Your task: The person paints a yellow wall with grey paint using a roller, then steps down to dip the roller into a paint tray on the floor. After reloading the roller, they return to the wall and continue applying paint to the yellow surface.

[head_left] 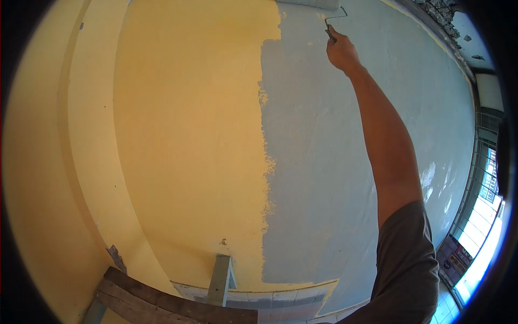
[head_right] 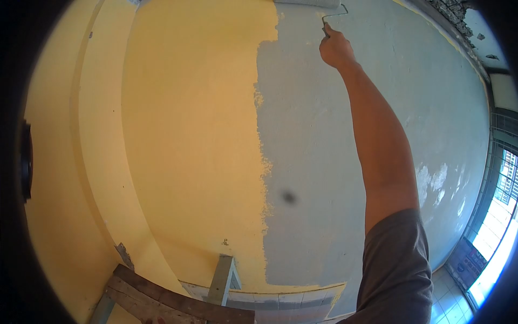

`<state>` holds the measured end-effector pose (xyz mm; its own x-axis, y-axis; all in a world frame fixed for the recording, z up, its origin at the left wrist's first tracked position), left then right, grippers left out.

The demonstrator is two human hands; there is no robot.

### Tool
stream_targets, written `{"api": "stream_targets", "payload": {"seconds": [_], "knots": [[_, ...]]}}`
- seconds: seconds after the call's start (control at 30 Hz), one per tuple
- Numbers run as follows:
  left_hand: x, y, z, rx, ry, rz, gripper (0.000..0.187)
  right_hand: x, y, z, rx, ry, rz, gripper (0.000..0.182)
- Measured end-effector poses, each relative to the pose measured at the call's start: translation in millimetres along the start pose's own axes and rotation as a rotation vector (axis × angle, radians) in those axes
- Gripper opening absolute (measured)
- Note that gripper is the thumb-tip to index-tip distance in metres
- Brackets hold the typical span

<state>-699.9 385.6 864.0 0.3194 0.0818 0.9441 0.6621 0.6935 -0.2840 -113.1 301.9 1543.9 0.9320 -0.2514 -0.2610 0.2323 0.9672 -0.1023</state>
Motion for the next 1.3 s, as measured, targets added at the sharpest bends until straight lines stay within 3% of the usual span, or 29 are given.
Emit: {"api": "stream_targets", "payload": {"seconds": [0.07, 0.2, 0.23, 0.3, 0.43, 0.63, 0.9, 1.07, 1.2, 1.3], "knots": [[-44, 19, 25, 0.005, 0.107, 0.029, 0.064, 11, 2, -29, -0.024, 0.016, -0.023, 0.055], [-70, 35, 40, 0.034, 0.199, 0.117, 0.065, 30, 9, -100, -0.034, 0.009, -0.006, 0.054], [-56, 29, 35, 0.026, 0.207, 0.136, 0.065, 33, 10, -120, -0.028, 0.004, 0.028, 0.053], [-18, 18, 20, 0.039, 0.042, 0.113, 0.067, 43, 13, -159, -0.053, 0.027, 0.02, 0.053], [-72, 29, 45, 0.018, 0.114, 0.039, 0.068, 69, 23, -235, -0.028, 0.03, 0.073, 0.053], [-37, 18, 31, -0.005, 0.073, 0.102, 0.07, 88, 22, -346, -0.129, 0.126, 0.107, 0.055], [-20, 14, 21, -0.049, 0.002, 0.008, 0.07, 118, 20, -479, -0.108, 0.062, 0.087, 0.057], [-19, 15, 21, -0.042, 0.027, 0.067, 0.071, 121, -2, -542, -0.222, 0.208, 0.124, 0.057], [-25, 17, 26, -0.013, 0.043, 0.121, 0.072, 128, -14, -579, -0.205, 0.232, 0.15, 0.055], [-25, 16, 27, -0.023, 0.015, 0.139, 0.073, 120, -40, -594, -0.2, 0.382, 0.266, 0.052]]}}
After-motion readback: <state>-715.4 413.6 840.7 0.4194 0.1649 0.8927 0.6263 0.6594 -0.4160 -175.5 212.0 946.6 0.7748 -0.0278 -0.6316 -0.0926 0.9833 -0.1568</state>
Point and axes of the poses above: each hand's wrist, its own z-axis towards the middle knuckle, its own y-axis out of the palm, x = y × z, the point moved 2 cm from there along z, towards the middle knuckle
